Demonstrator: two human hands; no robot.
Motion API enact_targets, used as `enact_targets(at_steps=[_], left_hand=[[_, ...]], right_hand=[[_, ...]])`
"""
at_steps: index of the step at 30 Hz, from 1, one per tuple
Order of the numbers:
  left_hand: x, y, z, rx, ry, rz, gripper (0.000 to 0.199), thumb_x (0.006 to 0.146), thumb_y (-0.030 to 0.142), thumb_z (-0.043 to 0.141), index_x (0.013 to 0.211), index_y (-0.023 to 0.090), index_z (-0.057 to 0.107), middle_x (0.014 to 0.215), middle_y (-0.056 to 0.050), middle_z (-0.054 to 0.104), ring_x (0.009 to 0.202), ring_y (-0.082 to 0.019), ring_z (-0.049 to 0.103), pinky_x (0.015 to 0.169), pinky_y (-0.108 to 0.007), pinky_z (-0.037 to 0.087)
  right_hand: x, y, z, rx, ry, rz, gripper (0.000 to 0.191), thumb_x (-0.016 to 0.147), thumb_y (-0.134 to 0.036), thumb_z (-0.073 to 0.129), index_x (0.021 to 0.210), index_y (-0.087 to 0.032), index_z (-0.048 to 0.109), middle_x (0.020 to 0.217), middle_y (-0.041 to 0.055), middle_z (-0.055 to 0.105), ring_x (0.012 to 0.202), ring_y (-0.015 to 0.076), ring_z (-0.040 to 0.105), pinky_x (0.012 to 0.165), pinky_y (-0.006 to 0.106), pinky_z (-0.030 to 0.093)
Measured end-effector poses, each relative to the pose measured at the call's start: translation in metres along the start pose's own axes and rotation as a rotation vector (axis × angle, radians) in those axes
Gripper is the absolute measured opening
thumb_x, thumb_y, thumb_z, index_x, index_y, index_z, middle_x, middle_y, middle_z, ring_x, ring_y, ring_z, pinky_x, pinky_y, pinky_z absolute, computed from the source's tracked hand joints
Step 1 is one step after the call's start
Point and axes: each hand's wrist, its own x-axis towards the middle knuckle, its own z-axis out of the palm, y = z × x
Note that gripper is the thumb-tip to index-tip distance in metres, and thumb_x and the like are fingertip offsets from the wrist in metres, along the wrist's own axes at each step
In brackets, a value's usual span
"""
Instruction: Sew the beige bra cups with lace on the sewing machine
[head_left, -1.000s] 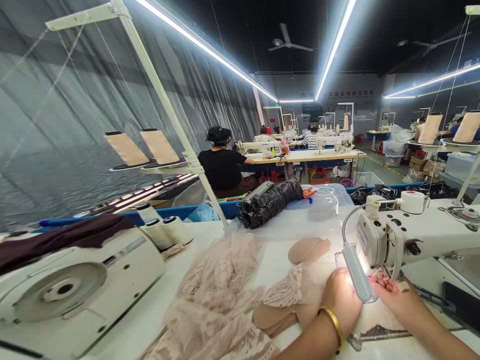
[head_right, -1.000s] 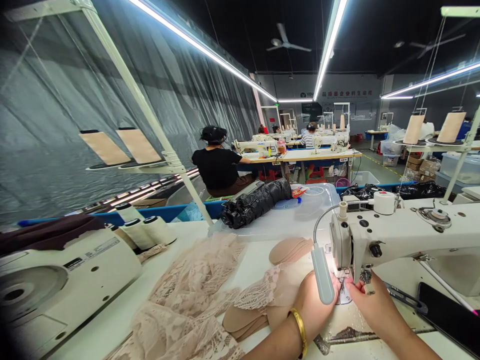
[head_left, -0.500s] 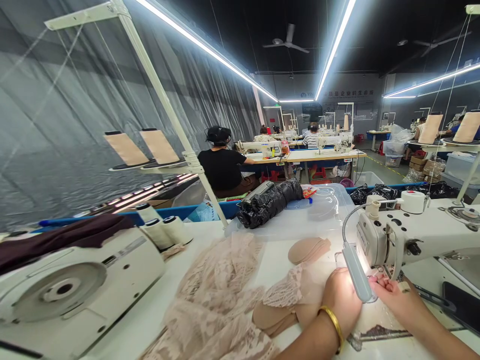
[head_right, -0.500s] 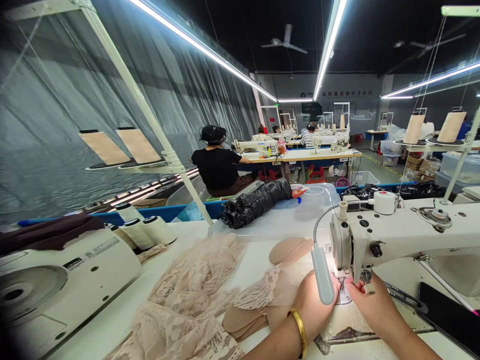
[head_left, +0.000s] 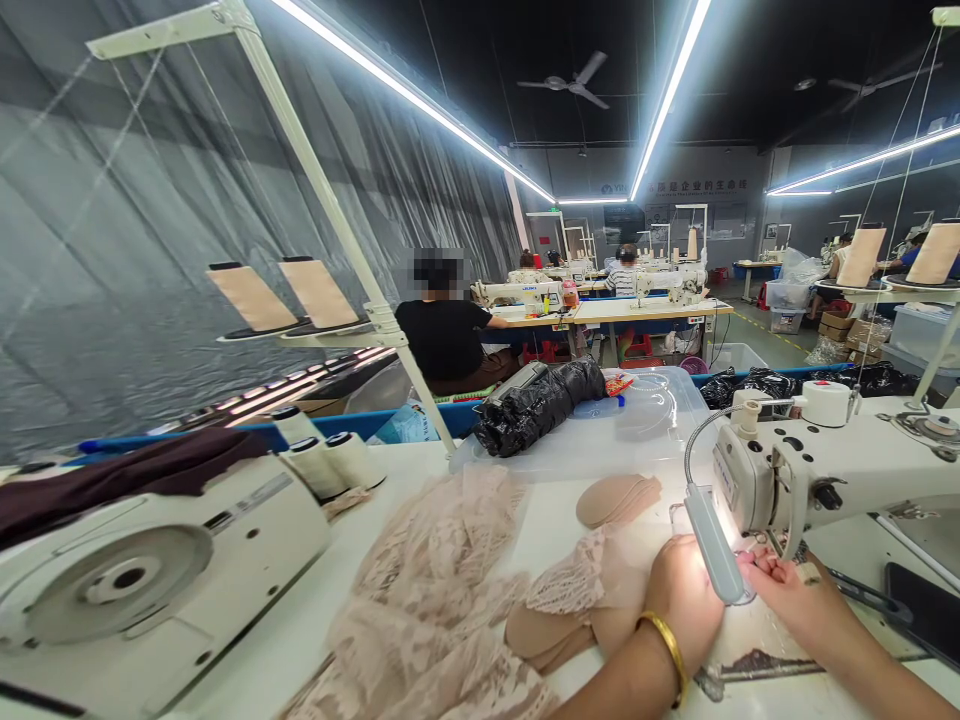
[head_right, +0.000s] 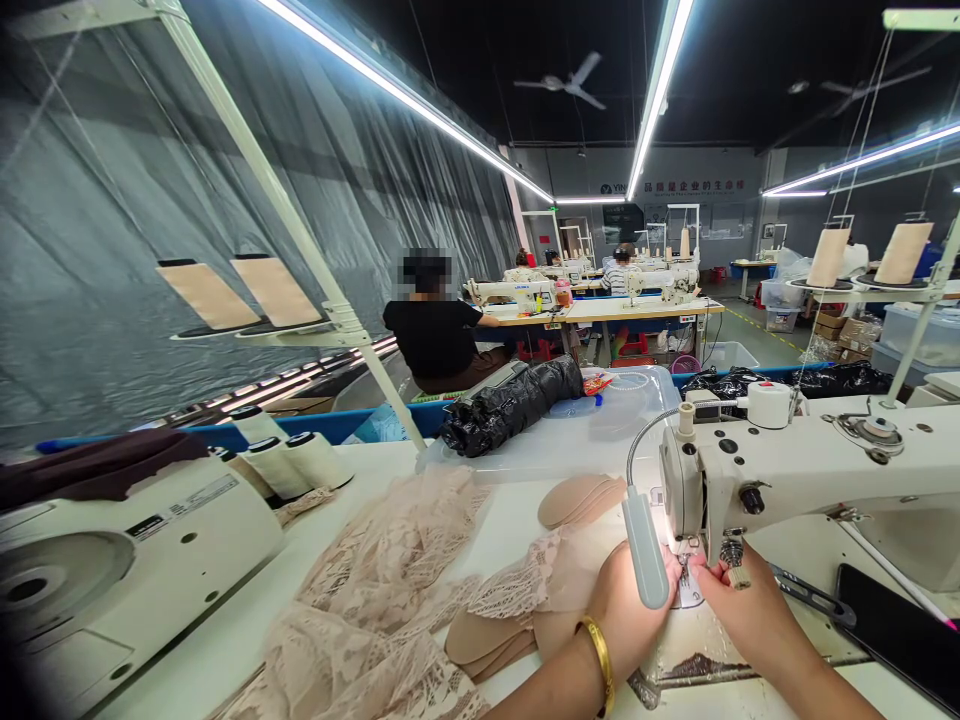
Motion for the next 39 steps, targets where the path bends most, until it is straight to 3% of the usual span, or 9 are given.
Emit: enact_targets(at_steps=[7,20,26,33,39], left_hand=[[-0.001,0.002,0.0,-0.004,0.012,-0.033,0.03,0.081,0.025,0.059,0.058,0.027,0.04,0.061,-0.002,0.065,0.068,-0.022,0.066,0.071,-0.032,0.054],[0.0,0.006,-0.002,0.011,0.011,-0.039,0.03,0.082,0.029,0.058,0.059,0.027,0.04,0.063,-0.004,0.069,0.061,-0.02,0.059,0.063,-0.033,0.05],[-0.001,0.006,-0.001,0.014,0.003,-0.037,0.035,0.084,0.029,0.059,0.056,0.027,0.039,0.06,-0.004,0.067,0.063,-0.021,0.061,0.065,-0.032,0.052],[-0.001,0.009,-0.004,0.012,0.004,-0.036,0.034,0.085,0.025,0.058,0.057,0.027,0.039,0.063,-0.003,0.066,0.065,-0.021,0.064,0.072,-0.033,0.054],[-0.001,0.01,-0.004,0.031,0.003,-0.038,0.034,0.084,0.024,0.059,0.057,0.026,0.039,0.062,-0.003,0.065,0.066,-0.021,0.063,0.07,-0.032,0.053]], right_hand=[[0.0,-0.001,0.001,-0.002,0.001,0.011,0.029,0.069,-0.053,0.076,0.077,-0.027,0.068,0.071,0.0016,0.071,0.071,0.0257,0.07,0.067,0.034,0.057],[-0.001,-0.004,0.001,0.014,0.019,-0.009,0.029,0.068,-0.052,0.078,0.073,-0.026,0.066,0.066,-0.0002,0.068,0.067,0.0252,0.068,0.065,0.034,0.056],[-0.001,-0.004,0.002,0.019,0.011,-0.002,0.029,0.067,-0.052,0.079,0.075,-0.026,0.067,0.069,0.0014,0.071,0.068,0.0258,0.069,0.064,0.034,0.056],[-0.002,-0.002,0.0,-0.001,-0.023,0.02,0.031,0.072,-0.054,0.077,0.083,-0.025,0.072,0.078,0.0021,0.073,0.076,0.0256,0.069,0.073,0.035,0.058],[-0.001,0.0,0.001,0.005,-0.013,0.004,0.031,0.071,-0.054,0.077,0.077,-0.026,0.068,0.072,0.0016,0.071,0.073,0.0256,0.069,0.069,0.034,0.056]])
